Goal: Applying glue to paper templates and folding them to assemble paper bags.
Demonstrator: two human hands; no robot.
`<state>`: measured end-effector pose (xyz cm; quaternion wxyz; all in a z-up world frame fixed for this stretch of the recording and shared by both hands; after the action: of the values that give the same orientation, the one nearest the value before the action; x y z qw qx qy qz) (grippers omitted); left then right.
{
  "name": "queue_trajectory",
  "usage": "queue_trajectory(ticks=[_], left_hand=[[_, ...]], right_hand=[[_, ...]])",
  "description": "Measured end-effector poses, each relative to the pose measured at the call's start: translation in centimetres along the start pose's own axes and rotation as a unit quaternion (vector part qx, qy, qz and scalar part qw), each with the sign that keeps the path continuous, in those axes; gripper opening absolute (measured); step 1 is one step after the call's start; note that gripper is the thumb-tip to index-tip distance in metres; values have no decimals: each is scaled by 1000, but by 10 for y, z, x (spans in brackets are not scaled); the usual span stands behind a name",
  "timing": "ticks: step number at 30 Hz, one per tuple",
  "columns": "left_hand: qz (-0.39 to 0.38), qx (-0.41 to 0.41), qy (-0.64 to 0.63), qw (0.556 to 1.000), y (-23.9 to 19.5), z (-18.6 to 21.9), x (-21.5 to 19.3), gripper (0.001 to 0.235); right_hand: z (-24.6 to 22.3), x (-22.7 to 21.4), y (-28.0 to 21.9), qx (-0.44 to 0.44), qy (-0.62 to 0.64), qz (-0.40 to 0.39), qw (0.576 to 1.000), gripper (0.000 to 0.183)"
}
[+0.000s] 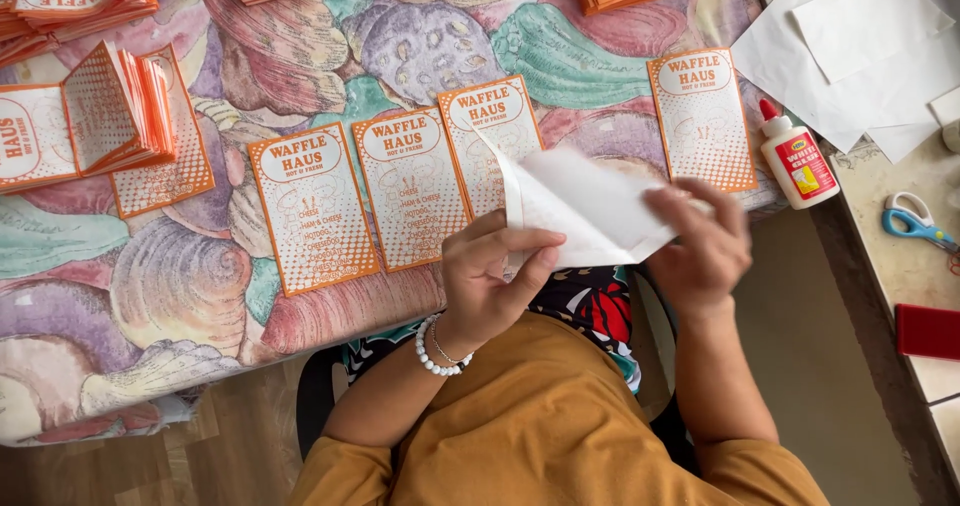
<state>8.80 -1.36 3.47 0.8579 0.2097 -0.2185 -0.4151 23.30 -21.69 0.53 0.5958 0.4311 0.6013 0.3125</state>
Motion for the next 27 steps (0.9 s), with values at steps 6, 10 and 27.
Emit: queue_trajectory(ticks=[6,10,27], left_hand=[[-125,6,284,951,2,-38,38,14],[-225,-8,412,883,-15,-74,59,21],[-322,121,535,771,-14,-87,92,26]], right_hand=[[28,-26,19,7,-99,16,995,35],[53,-14,-3,8,-119,-49,992,28],[133,-70,-41,175,-268,-133,938,46]])
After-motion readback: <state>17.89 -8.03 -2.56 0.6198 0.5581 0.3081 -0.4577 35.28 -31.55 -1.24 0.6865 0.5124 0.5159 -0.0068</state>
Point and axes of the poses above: each hand's wrist, its own y-axis towards the middle knuckle, its own x-axis out of the palm, z = x × y, the point moved 9 cm from there along y, towards the middle knuckle, and after that the axes turned 3 degrees about -x, right-handed, at the moved point
